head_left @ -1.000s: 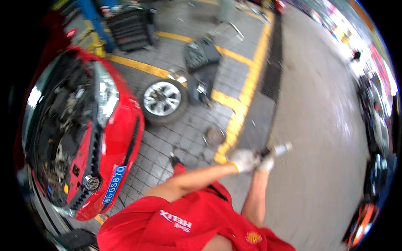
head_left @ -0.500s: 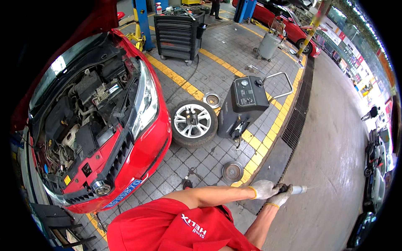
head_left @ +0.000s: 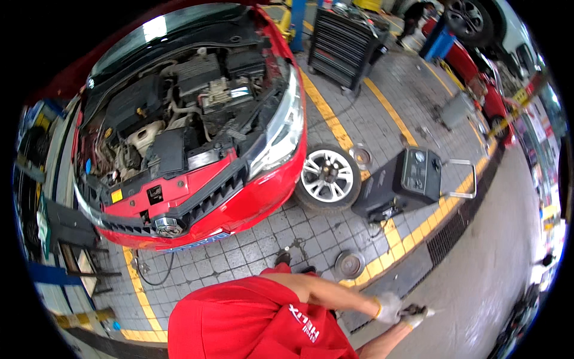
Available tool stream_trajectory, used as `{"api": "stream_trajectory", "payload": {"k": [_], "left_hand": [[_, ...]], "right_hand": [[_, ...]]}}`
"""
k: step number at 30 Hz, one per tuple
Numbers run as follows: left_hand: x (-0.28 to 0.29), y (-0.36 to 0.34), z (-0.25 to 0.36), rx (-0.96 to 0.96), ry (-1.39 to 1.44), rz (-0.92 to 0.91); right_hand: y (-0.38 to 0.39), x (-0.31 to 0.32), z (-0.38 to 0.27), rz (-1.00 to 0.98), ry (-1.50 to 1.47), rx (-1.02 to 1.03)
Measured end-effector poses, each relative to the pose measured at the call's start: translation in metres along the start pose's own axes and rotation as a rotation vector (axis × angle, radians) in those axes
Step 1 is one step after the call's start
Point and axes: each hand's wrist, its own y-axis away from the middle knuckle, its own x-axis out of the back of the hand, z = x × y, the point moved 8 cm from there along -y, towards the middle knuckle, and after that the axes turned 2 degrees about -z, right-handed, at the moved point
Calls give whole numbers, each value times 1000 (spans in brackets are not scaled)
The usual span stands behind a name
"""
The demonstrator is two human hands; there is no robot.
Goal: The person works on a red car in a garage, first adjusting the brake assembly on the wheel hub. They then walk to the front of the car, remove the oil dipstick, and use a manual oil extractor pump to remove oil from the engine. The person repeatedly fills the pump and drains the oil into a collection container.
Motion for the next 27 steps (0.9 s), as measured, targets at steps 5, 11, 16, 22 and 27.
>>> {"api": "stream_trajectory", "payload": {"k": [5,11,16,22,27], "left_hand": [[10,0,-5,-28,13,82],[28,-49,-3,-47,-12,265],[42,-94,44,-96,53,274],[30,-144,70,-114,110,189],[41,-156,75,-141,201,185]], "right_hand": [[-16,-9,-5,-16,-94,6],[31,-105,-44,-105,-88,138],[21,-104,-76,-126,-71,264],[37,-103,-89,-123,-26,237],[38,-121,-115,-90,-71,321]]}}
